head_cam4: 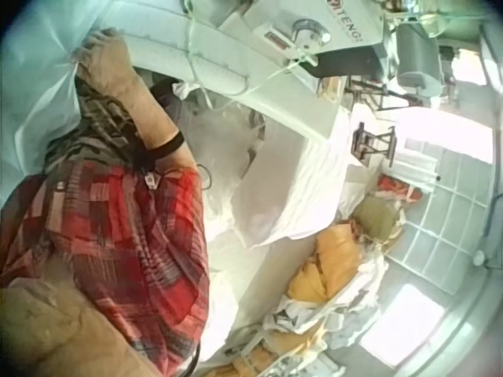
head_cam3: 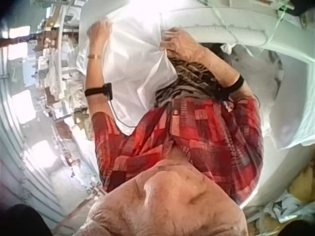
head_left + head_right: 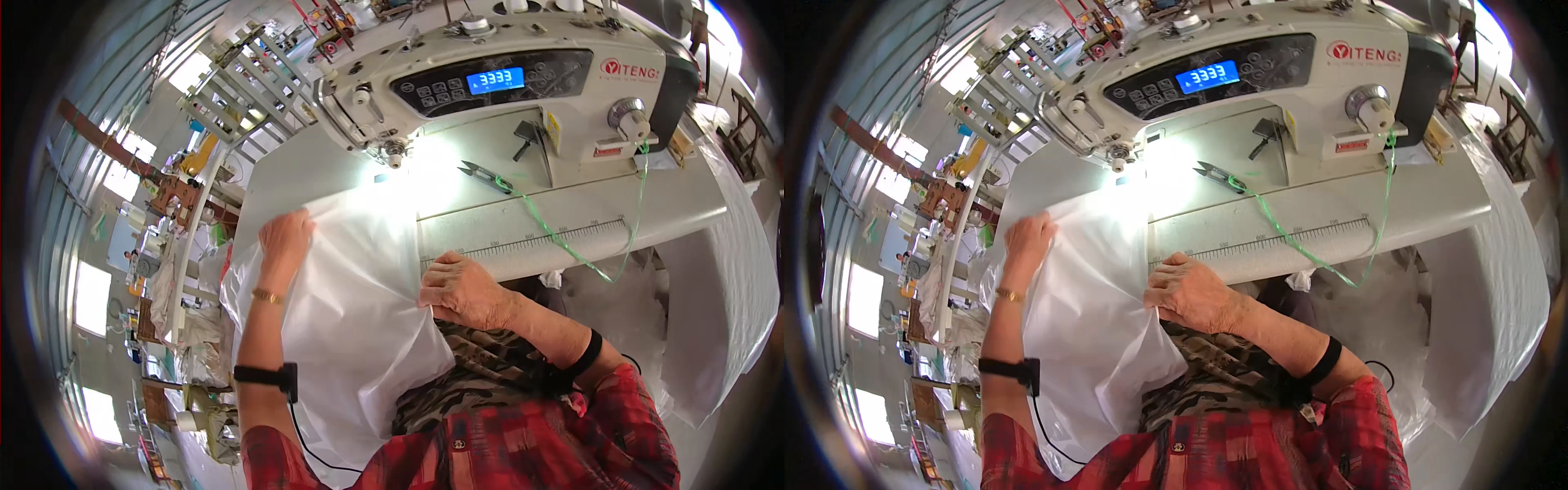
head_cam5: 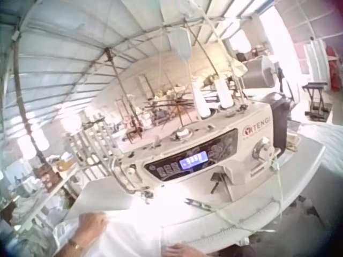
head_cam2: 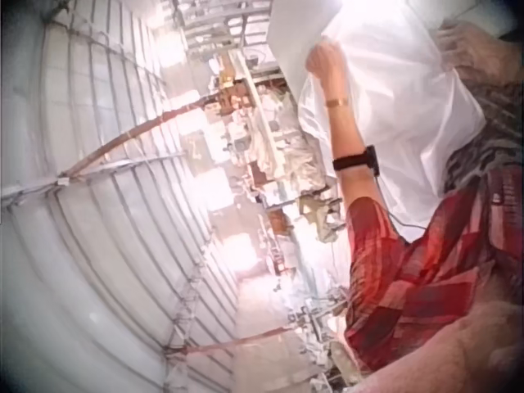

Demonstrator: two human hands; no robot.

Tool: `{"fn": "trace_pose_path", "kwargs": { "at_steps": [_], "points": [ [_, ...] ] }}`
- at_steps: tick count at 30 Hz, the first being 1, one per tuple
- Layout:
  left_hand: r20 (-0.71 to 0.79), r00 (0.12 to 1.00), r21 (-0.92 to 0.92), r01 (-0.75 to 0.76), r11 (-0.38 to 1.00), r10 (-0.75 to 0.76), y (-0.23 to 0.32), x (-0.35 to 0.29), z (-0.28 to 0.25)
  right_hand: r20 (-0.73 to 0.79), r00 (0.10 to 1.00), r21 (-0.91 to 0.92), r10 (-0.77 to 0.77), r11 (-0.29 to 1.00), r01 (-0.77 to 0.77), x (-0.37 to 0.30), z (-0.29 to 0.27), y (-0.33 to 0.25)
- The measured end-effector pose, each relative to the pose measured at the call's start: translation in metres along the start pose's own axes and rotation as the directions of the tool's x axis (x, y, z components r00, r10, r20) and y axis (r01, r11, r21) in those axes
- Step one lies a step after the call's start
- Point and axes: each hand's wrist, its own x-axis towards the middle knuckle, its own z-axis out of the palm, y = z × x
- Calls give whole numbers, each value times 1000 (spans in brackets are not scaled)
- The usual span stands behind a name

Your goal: Sewing large white plastic/fabric sheets using an industrial sewing machine.

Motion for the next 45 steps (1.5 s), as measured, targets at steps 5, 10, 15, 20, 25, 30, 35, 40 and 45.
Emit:
{"fn": "trace_pose_path", "kwargs": {
  "at_steps": [5,10,15,20,25,30,35,40,45],
  "points": [
    [-129,986,184,-77,980,101,20,33,9,23,1000,-26,-10,1000,10,3,1,-4],
    [-159,927,-142,-361,922,339,103,10,31,51,998,-40,-22,999,24,3,1,-3],
    [-132,955,-200,-288,936,266,100,-6,39,38,998,16,-47,999,46,3,3,-2],
    [-29,985,-282,-172,944,171,116,12,29,54,997,34,-57,998,56,8,11,-3],
    [-55,994,-379,-113,918,99,150,21,25,-40,996,70,-84,994,86,8,12,-1],
    [-9,992,-358,-118,926,123,149,20,24,21,999,87,-40,995,38,9,12,-3],
    [41,985,-303,-148,941,168,151,27,24,25,999,84,-27,996,25,10,11,-5],
    [47,993,-400,-80,913,107,149,29,27,10,1000,113,-11,994,9,12,8,-7],
    [10,998,-491,-50,870,63,144,22,37,17,997,98,-72,993,70,21,9,-16]
  ]
}}
